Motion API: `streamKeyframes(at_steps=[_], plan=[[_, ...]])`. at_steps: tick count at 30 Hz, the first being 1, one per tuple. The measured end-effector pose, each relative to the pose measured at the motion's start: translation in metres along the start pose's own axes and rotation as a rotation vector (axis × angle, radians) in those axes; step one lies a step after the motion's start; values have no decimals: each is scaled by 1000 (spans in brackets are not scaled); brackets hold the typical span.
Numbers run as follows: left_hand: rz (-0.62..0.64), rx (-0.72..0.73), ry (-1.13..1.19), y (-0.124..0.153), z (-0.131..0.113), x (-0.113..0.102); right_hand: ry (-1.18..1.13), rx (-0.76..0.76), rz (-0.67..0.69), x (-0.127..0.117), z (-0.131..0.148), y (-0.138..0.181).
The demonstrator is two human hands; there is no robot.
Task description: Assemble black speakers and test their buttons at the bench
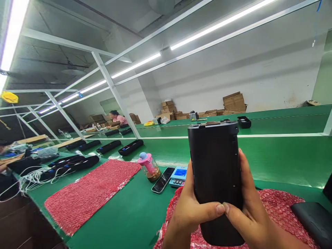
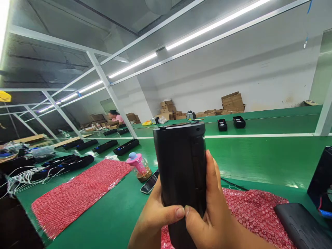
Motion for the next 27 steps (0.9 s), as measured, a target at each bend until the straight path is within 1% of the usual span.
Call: streamKeyframes(at_steps=[4,12,18,22,27], plan=[[14,-8,-11,1,1,-1,3,-52,22,-1,2,-2],[28,-18,-38,2,6,-8,-29,27,46,-4,3,0],[20,3,-20,6,4,-9,-30,-19,34,-4,6,-4],[14,-1,-45,3,6,-7,-91,50,51,-5,2,-9],[-47,8,-84,-2,7,-5,-296,186,73,-6,-6,-12]])
Point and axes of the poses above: each hand's wrist, its own y-axis away from the middle knuckle, its own x-axis out of the palm, z = x × y, the point moved 4 cm from there along -y, towards the middle knuckle, and after that the axes turned 2 degrees about x, right-handed, at the moved point
